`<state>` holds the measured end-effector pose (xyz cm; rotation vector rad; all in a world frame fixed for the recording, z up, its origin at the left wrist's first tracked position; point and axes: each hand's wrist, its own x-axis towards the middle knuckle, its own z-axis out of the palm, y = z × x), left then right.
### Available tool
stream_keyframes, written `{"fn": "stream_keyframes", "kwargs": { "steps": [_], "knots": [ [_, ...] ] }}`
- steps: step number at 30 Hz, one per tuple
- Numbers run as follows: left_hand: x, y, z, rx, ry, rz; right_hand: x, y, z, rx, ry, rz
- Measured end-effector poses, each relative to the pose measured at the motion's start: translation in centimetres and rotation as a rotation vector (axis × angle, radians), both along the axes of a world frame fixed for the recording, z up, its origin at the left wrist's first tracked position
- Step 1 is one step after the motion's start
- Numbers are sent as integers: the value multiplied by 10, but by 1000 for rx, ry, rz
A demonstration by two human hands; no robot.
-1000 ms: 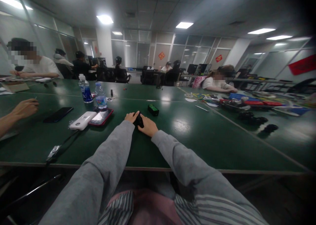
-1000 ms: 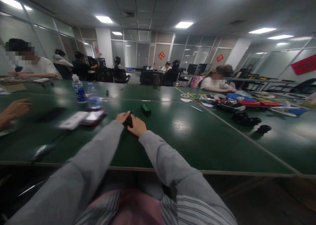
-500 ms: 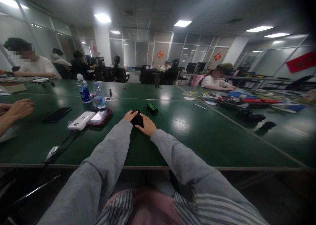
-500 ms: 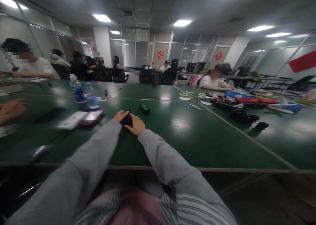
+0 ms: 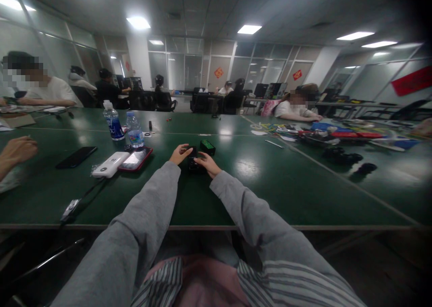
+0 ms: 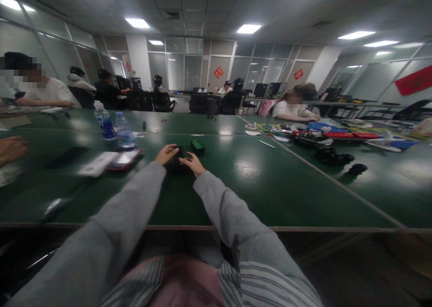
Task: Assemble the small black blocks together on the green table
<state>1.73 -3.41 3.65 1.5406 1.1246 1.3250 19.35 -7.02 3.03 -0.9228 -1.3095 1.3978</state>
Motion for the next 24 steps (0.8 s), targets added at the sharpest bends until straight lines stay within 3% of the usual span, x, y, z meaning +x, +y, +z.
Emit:
{"fn": "stream_keyframes", "kwargs": {
  "steps": [3, 8, 24],
  "knots": [
    [0, 3, -3, -109, -41, -13, 2, -2, 3, -13, 57, -23],
    [-2, 2, -8, -319, -70, -162, 4, -2, 3, -31, 118, -64],
    [-7, -9, 1, -232, 42, -177, 7, 6, -6, -38, 88, -25]
  ]
}}
